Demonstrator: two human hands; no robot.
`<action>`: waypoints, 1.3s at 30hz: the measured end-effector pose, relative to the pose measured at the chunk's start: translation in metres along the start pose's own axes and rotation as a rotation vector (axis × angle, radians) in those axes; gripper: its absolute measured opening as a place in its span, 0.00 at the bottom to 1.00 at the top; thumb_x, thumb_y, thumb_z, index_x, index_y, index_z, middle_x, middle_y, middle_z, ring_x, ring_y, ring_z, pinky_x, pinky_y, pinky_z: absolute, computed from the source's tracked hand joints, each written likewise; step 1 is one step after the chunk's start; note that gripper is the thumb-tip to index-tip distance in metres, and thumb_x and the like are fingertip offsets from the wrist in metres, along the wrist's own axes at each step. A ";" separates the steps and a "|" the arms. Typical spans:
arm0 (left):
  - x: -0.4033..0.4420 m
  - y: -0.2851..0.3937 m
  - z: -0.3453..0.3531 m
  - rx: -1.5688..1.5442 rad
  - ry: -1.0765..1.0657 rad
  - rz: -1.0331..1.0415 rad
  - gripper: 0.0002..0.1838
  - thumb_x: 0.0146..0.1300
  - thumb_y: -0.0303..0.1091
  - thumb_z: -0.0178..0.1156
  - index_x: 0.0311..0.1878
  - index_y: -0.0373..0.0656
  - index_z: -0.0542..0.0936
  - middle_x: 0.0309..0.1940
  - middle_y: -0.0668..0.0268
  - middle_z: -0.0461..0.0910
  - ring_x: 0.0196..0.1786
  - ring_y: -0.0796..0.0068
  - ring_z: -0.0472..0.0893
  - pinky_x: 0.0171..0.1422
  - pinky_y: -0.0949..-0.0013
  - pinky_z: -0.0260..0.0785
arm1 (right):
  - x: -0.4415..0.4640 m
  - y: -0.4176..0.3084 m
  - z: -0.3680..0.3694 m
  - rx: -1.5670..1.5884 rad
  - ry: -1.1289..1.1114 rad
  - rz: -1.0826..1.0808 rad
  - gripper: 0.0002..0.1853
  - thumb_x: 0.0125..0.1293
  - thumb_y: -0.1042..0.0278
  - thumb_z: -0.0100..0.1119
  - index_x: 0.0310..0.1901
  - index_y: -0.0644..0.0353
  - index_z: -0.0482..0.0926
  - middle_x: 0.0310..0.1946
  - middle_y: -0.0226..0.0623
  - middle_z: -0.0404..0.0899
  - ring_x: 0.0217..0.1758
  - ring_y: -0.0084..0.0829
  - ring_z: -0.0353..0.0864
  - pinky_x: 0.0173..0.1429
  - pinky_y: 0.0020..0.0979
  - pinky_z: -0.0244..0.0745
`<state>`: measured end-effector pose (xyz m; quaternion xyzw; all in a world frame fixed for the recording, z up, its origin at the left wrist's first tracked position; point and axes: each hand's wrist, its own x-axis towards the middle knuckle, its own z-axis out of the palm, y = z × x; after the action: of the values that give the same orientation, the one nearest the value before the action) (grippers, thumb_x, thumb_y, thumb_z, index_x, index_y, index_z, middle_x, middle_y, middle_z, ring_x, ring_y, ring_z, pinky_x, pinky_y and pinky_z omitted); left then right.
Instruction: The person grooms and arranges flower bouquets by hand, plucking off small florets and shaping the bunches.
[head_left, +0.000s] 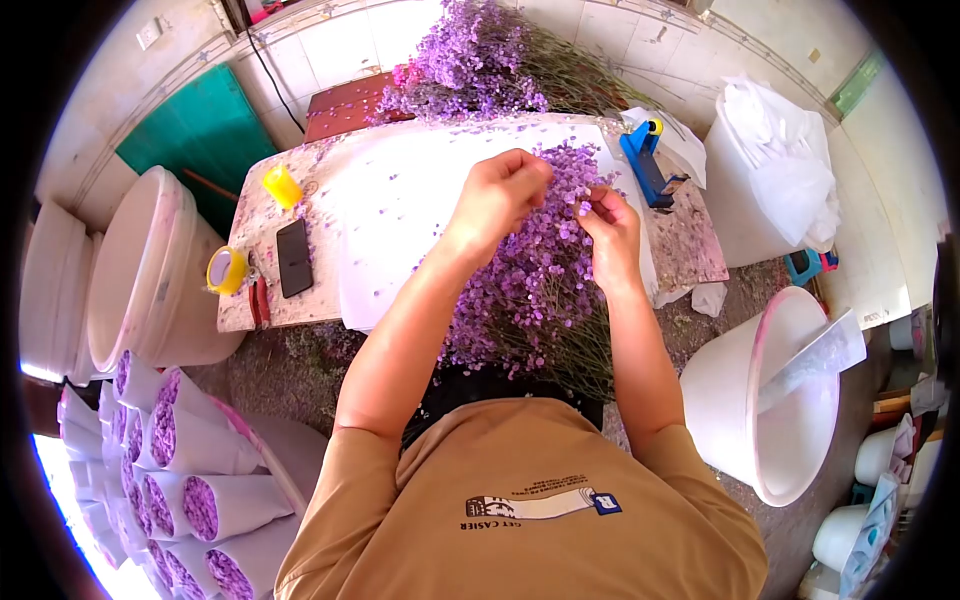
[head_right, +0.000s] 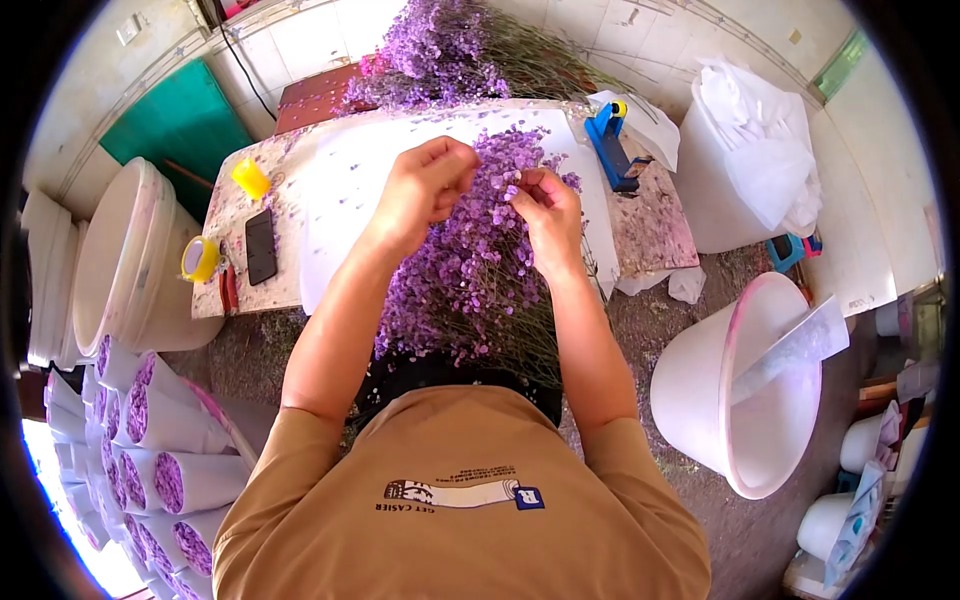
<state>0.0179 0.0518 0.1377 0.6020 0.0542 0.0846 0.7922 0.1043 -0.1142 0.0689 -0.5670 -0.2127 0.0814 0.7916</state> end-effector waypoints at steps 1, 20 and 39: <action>0.008 -0.015 0.001 0.256 0.051 0.219 0.09 0.67 0.31 0.63 0.44 0.35 0.82 0.24 0.73 0.74 0.25 0.87 0.66 0.27 0.77 0.56 | -0.001 -0.001 0.001 0.004 -0.004 -0.001 0.07 0.64 0.81 0.63 0.44 0.64 0.80 0.35 0.26 0.80 0.37 0.17 0.78 0.44 0.20 0.72; -0.012 0.000 -0.003 -0.480 -0.031 0.015 0.10 0.72 0.35 0.50 0.37 0.41 0.74 0.25 0.68 0.71 0.21 0.85 0.58 0.22 0.77 0.47 | 0.001 0.003 0.001 -0.022 0.024 -0.002 0.09 0.63 0.82 0.63 0.44 0.65 0.80 0.36 0.28 0.81 0.36 0.17 0.77 0.43 0.20 0.72; -0.026 -0.046 0.025 1.143 0.341 0.469 0.09 0.59 0.32 0.66 0.42 0.42 0.86 0.37 0.58 0.84 0.38 0.51 0.85 0.43 0.55 0.77 | 0.000 0.005 0.002 -0.008 -0.006 0.009 0.06 0.63 0.81 0.65 0.41 0.65 0.80 0.33 0.28 0.81 0.35 0.17 0.77 0.41 0.20 0.71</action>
<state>0.0001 0.0107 0.0998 0.9033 0.0829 0.3079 0.2870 0.1037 -0.1106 0.0644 -0.5709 -0.2125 0.0859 0.7884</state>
